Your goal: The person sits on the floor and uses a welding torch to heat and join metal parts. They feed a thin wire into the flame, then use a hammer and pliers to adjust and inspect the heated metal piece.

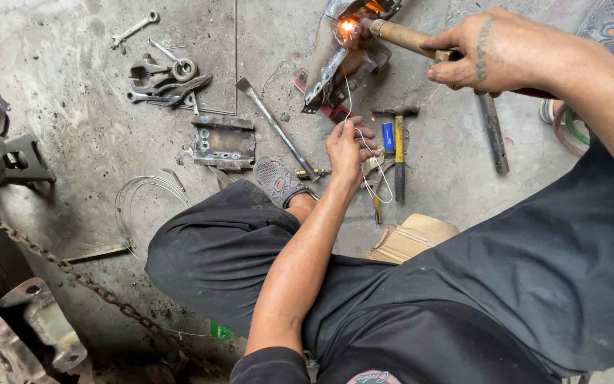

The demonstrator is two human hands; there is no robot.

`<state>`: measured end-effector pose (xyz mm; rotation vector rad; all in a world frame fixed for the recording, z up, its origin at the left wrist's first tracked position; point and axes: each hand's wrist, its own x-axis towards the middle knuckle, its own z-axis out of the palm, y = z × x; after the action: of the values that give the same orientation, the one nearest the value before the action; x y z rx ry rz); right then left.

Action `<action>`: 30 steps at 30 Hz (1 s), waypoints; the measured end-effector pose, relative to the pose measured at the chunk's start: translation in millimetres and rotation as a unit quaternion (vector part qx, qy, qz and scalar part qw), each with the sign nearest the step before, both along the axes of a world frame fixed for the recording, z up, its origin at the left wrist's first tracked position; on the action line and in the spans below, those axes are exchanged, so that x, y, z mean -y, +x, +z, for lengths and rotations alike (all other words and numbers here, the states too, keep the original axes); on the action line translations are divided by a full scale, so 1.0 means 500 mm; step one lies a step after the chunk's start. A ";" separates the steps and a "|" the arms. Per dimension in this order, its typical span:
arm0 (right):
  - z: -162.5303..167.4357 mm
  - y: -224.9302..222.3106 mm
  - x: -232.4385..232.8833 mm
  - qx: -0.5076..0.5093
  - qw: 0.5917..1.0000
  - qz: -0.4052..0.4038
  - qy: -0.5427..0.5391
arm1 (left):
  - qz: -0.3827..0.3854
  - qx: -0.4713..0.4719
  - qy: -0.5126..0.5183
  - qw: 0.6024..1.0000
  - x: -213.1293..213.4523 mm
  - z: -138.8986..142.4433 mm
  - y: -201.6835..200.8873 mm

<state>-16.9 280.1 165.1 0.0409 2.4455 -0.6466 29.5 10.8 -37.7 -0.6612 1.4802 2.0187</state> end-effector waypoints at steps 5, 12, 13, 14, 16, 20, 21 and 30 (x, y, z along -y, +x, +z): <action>-0.014 0.000 -0.003 -0.018 1.000 0.009 -0.014 | -0.007 0.005 -0.002 1.000 0.004 -0.005 -0.004; -0.020 0.001 -0.005 -0.021 1.000 0.010 -0.009 | -0.007 0.006 0.000 1.000 0.006 0.000 -0.005; -0.018 0.000 -0.004 -0.020 1.000 0.011 -0.008 | -0.005 0.007 0.000 1.000 0.006 0.001 -0.006; -0.016 -0.001 -0.003 -0.018 1.000 0.011 -0.007 | -0.004 0.008 0.001 1.000 0.006 0.001 -0.007; -0.010 -0.003 0.000 -0.014 1.000 0.010 -0.005 | -0.006 0.007 -0.004 1.000 0.006 0.003 -0.008; -0.001 -0.002 0.004 -0.008 1.000 0.004 0.004 | -0.003 0.007 0.003 1.000 0.006 0.005 -0.009; 0.000 -0.002 0.004 0.000 1.000 0.006 0.012 | -0.003 0.006 0.003 1.000 0.006 0.005 -0.009; -0.017 0.000 0.000 -0.021 1.000 0.008 0.006 | -0.005 0.004 -0.002 1.000 0.005 -0.003 -0.018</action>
<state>-16.8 280.1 156.7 0.0127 2.4887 -0.6315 20.4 8.2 -39.3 -0.6629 1.4811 2.0031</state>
